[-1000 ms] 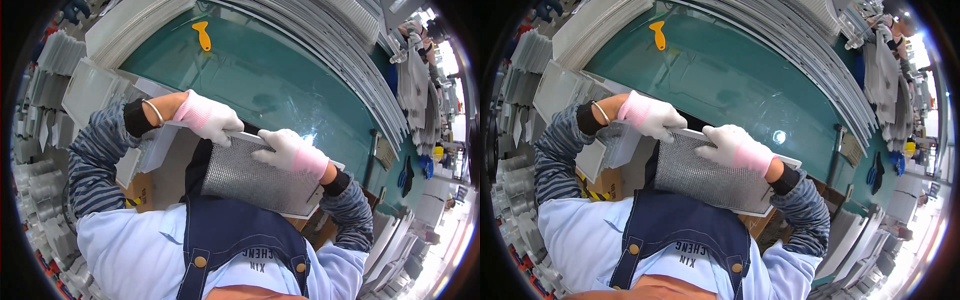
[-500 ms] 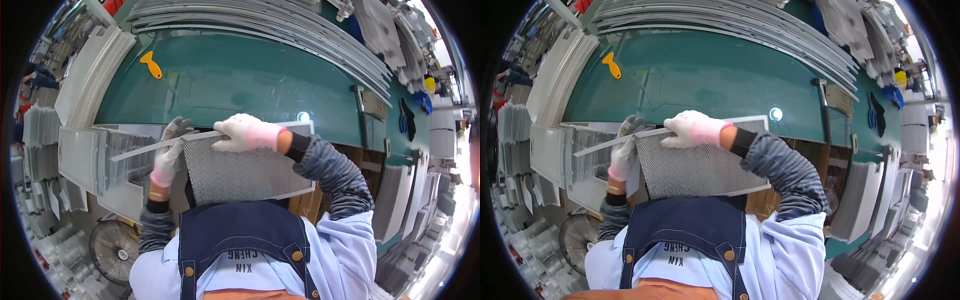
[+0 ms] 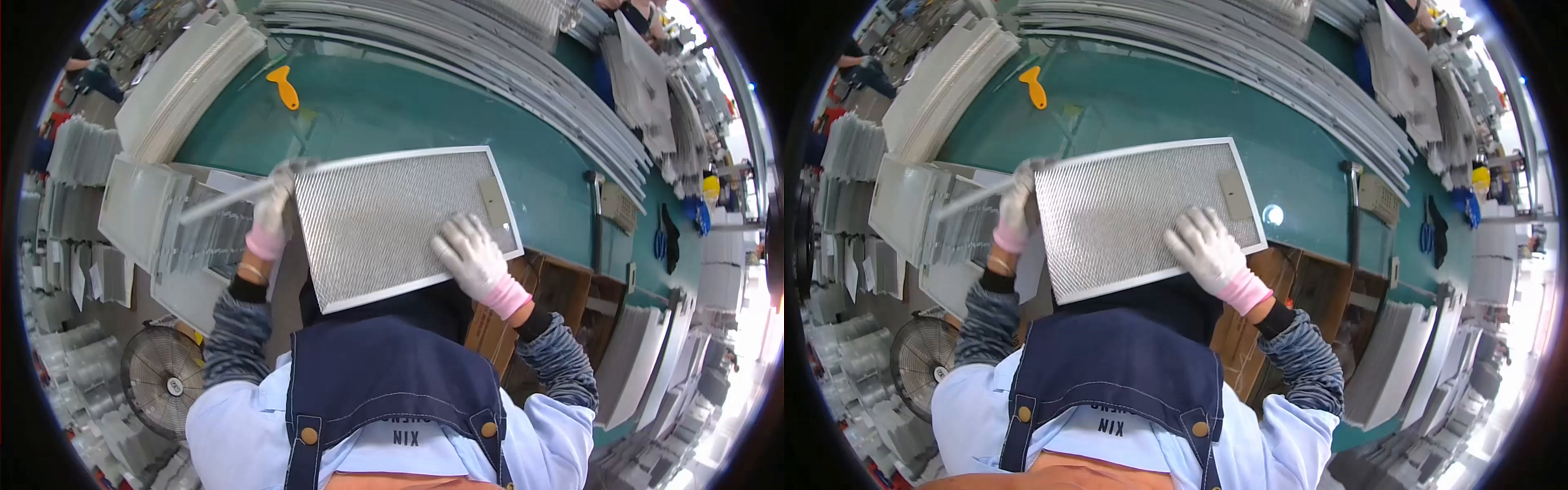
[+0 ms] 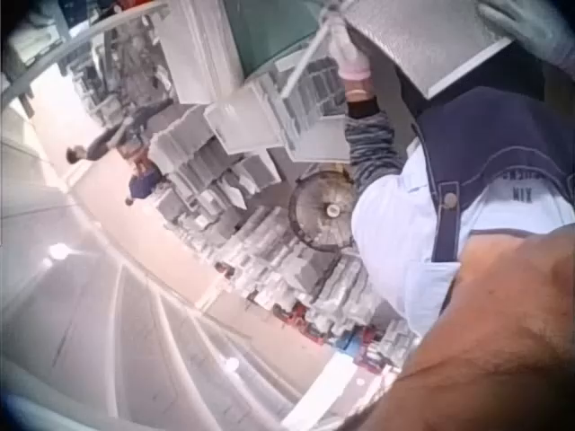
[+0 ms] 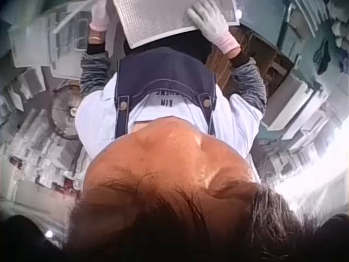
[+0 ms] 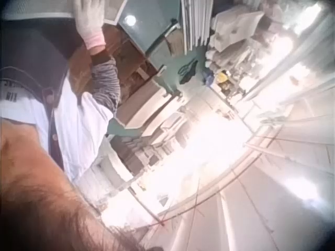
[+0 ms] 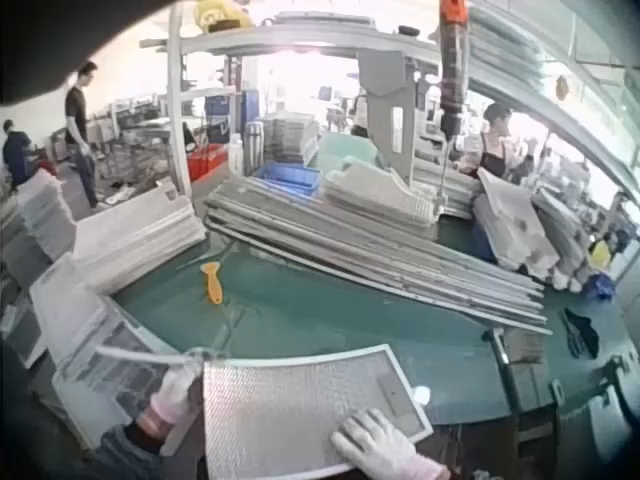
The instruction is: Assemble metal mesh filters by fitting components and using a power drill.
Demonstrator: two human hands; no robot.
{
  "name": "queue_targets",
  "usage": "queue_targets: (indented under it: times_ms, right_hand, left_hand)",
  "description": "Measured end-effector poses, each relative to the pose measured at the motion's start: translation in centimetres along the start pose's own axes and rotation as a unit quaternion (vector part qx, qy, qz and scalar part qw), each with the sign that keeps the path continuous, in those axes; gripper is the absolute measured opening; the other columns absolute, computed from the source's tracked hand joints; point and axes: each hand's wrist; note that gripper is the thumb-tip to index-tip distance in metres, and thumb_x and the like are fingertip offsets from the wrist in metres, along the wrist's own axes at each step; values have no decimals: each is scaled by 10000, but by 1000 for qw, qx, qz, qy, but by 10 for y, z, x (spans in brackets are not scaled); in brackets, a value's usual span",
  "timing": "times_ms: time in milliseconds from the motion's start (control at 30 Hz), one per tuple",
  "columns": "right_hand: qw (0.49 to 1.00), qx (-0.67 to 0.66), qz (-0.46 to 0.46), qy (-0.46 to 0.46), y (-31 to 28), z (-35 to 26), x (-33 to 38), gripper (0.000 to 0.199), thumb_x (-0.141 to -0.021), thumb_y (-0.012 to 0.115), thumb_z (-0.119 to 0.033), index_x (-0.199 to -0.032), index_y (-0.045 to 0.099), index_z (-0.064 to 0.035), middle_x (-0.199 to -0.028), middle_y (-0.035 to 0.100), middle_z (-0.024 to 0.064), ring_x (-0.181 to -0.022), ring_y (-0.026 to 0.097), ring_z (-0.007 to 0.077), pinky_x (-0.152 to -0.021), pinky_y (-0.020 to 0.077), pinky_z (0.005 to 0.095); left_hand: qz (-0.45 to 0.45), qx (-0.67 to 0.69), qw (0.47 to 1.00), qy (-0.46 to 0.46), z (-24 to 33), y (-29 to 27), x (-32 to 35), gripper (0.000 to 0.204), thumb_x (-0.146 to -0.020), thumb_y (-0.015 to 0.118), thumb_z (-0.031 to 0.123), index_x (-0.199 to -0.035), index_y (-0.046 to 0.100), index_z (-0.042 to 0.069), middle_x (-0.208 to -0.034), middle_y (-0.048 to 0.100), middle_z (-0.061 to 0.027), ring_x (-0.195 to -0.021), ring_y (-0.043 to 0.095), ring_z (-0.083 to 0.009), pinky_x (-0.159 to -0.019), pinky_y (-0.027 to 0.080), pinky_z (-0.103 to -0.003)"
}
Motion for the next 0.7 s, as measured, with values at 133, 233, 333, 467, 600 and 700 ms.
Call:
queue_targets:
  times_ms: [133,233,333,467,600,700]
  right_hand:
    - [981,-102,151,66,-54,32,-42,470,-684,611,78,-1149,622,13,-1094,641,179,-984,638,355,-872,529,399]
    - [908,-288,166,254,-116,34,-76,235,-804,714,-55,-1022,682,29,-841,691,71,-737,635,140,-677,499,284]
    - [860,-374,191,290,-125,43,-81,181,-830,727,-88,-964,703,31,-736,666,14,-648,553,61,-594,448,246]
    - [859,-372,208,284,-127,35,-84,176,-836,716,-79,-967,706,38,-714,658,12,-606,516,46,-544,413,224]
    - [842,-412,212,277,-106,49,-69,209,-826,750,-107,-978,706,30,-764,676,2,-657,562,64,-598,462,236]
    - [787,-481,293,252,-14,94,-35,236,-837,757,-136,-1012,701,11,-823,692,4,-709,605,105,-673,512,280]
  left_hand:
    - [-213,169,956,110,96,42,-72,502,-1051,357,375,-1310,458,-44,-1323,536,-190,-1263,480,-268,-1096,349,-353]
    - [-131,-109,941,292,137,71,-105,392,-1009,518,284,-1253,518,-22,-1123,596,-58,-1016,526,-132,-912,419,-279]
    - [-95,-26,951,294,165,110,-114,316,-981,587,246,-1181,557,4,-922,552,55,-812,435,-30,-745,398,-216]
    - [-91,-63,948,298,163,111,-119,297,-984,583,256,-1140,575,3,-915,562,58,-814,447,-25,-738,401,-213]
    - [-92,13,961,261,148,117,-114,293,-978,587,237,-1127,589,-15,-880,620,12,-762,511,-54,-689,431,-216]
    - [-115,-223,890,380,160,159,-79,291,-945,631,218,-1096,588,-27,-759,622,-71,-625,578,-133,-612,482,-272]
Point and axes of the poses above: each hand's wrist, its own x-axis away from the middle knuckle, its own y-axis out of the palm, z = x × y
